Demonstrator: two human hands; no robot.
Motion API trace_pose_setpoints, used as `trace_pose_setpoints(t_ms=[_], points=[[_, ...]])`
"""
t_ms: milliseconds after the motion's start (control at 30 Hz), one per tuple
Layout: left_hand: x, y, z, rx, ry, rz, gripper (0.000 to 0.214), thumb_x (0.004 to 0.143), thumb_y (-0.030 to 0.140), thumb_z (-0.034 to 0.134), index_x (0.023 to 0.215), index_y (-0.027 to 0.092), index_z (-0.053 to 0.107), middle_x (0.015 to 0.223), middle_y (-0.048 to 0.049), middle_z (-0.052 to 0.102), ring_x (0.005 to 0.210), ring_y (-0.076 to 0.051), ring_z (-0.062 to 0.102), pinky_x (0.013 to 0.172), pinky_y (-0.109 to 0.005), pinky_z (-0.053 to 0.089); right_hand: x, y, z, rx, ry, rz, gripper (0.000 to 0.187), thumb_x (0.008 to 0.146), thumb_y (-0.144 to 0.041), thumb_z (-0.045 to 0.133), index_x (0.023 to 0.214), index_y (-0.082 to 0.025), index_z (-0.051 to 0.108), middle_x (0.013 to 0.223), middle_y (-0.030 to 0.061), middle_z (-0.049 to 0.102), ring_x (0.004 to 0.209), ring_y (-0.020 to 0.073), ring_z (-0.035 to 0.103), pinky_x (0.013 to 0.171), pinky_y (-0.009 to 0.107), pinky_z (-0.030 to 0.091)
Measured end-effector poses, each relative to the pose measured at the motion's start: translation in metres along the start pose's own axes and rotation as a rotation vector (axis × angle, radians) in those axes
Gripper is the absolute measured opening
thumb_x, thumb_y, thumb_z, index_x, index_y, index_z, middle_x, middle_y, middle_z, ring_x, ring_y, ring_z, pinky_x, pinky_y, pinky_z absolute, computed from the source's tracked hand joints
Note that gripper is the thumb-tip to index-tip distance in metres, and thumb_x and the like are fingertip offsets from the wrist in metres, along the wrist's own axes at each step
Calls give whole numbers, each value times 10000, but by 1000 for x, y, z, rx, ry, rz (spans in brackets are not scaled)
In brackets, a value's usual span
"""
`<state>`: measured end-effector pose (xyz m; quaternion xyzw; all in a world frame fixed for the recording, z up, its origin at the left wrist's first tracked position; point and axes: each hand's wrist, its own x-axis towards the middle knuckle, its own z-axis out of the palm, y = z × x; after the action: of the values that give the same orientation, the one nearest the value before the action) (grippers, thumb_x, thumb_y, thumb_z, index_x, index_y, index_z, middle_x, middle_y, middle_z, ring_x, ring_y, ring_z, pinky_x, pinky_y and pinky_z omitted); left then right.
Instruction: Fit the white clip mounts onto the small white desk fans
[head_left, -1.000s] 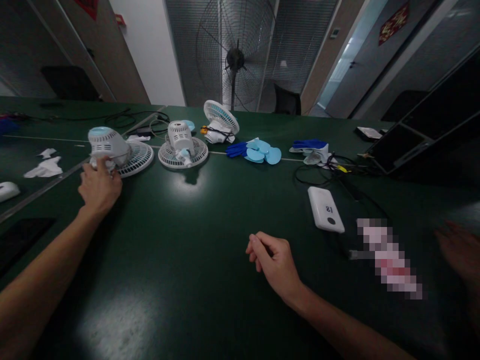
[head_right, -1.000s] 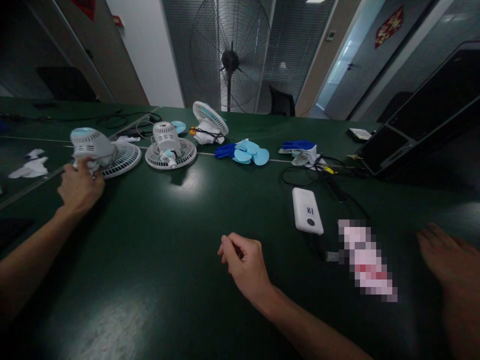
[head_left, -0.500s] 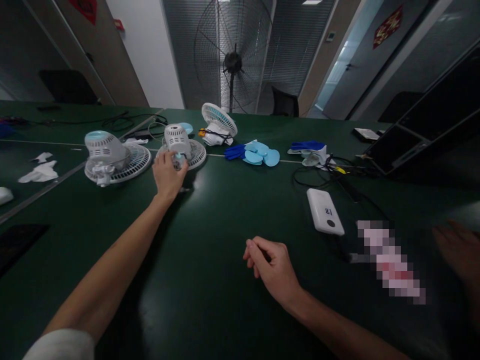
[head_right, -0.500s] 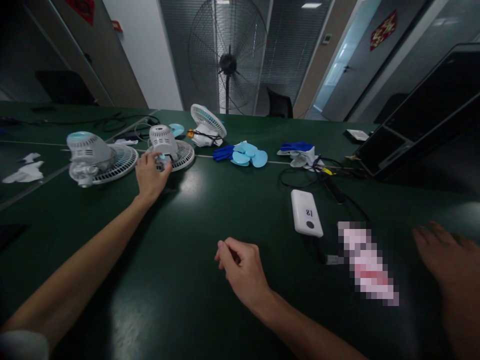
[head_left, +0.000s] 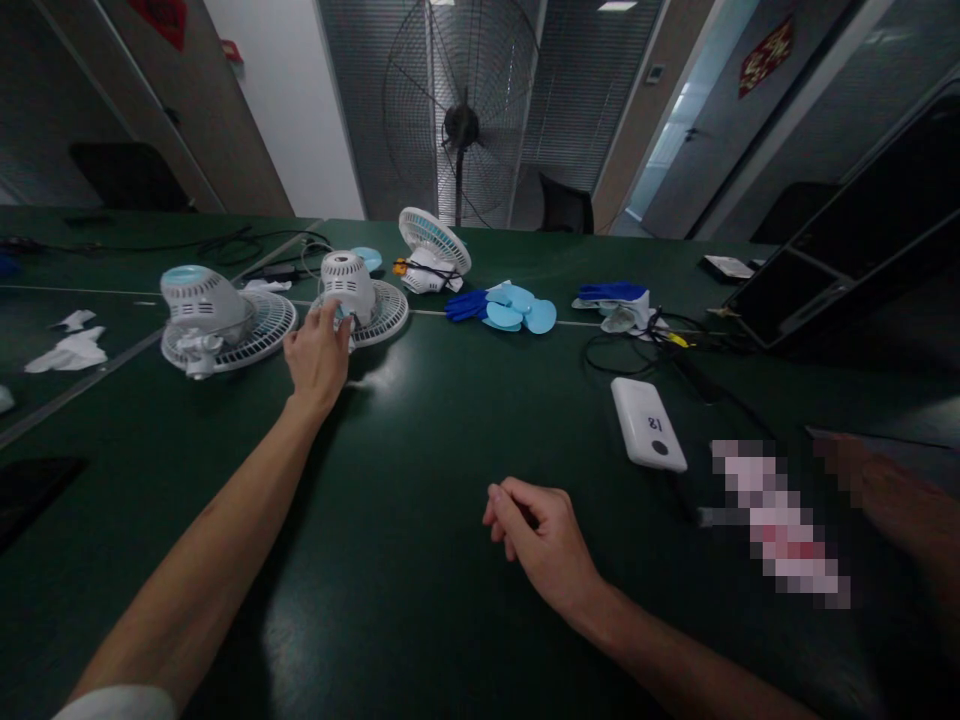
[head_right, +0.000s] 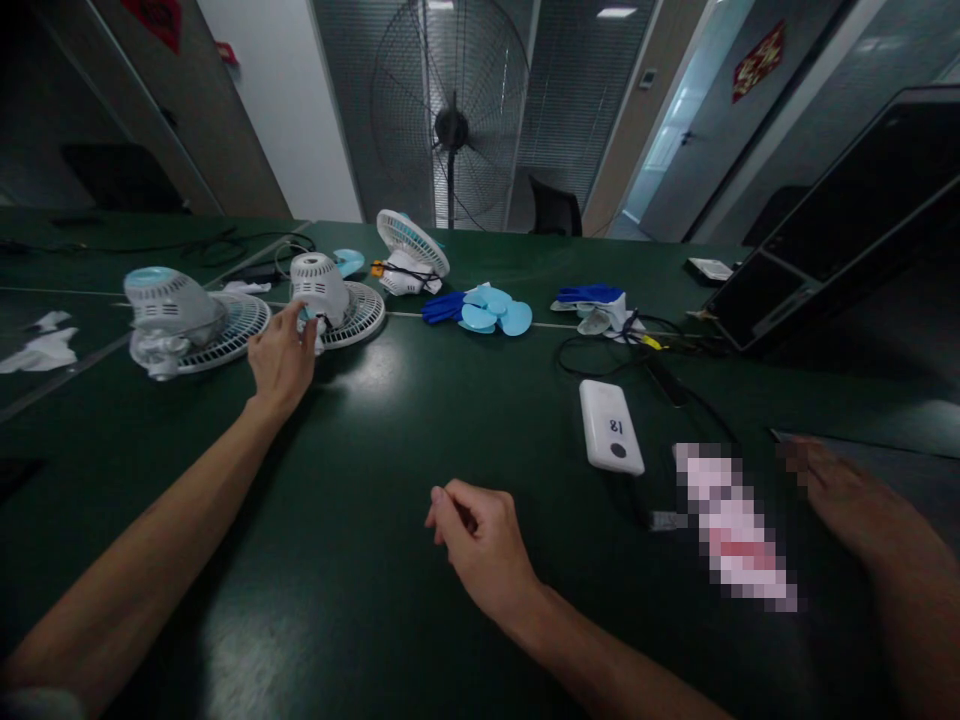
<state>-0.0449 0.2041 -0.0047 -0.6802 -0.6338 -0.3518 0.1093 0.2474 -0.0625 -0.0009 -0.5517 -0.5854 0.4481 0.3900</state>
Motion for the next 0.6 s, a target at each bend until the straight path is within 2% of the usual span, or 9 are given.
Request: trace_pose_setpoints(t_ms=[133,233,300,433,533,600], points=[[-1,1,4,-57,-24,-37,660,979,568,546,1488,173,405,1444,-214,485,1306,-432,525,1094,-591,418,1,-1,0,1,2,-5,460,1040,-525,496,772,-192,666,647,-16,595,504,99,554,473,226,395],[0,-3,9,-103,-68,-21,599,967,568,547,1448,220,465,1522,-187,361,1330,-415,509,1077,-557,473,2,-3,1,1,-3,-3,454,1041,-521,496,775,-194,664,653,-16,596,508,99,551,477,225,398],[2,-6,11,-118,-106,11,535,953,527,570,1403,242,525,1554,-161,286,1365,-413,479,1099,-558,468,1,-3,1,-1,-7,2,452,1041,-518,496,774,-194,663,653,-16,594,507,100,550,476,225,399],[3,-12,17,-147,-162,41,508,889,323,591,1383,212,553,1560,-163,216,1398,-428,440,1128,-576,451,1,-4,0,-23,0,-32,432,1053,-484,482,786,-198,667,672,-10,612,536,109,580,496,230,428],[2,-12,20,-176,-208,56,536,836,244,574,1370,200,562,1542,-163,233,1357,-420,488,1123,-565,467,14,-5,-6,-202,135,-193,338,1070,-381,452,901,-212,690,808,26,677,682,143,645,586,254,496],[-1,-8,21,-204,-248,84,541,818,245,573,1359,214,569,1537,-148,251,1342,-407,506,1129,-547,471,34,-4,-12,-453,296,-327,250,1061,-294,437,1101,-231,676,1026,67,702,848,176,671,666,282,545]])
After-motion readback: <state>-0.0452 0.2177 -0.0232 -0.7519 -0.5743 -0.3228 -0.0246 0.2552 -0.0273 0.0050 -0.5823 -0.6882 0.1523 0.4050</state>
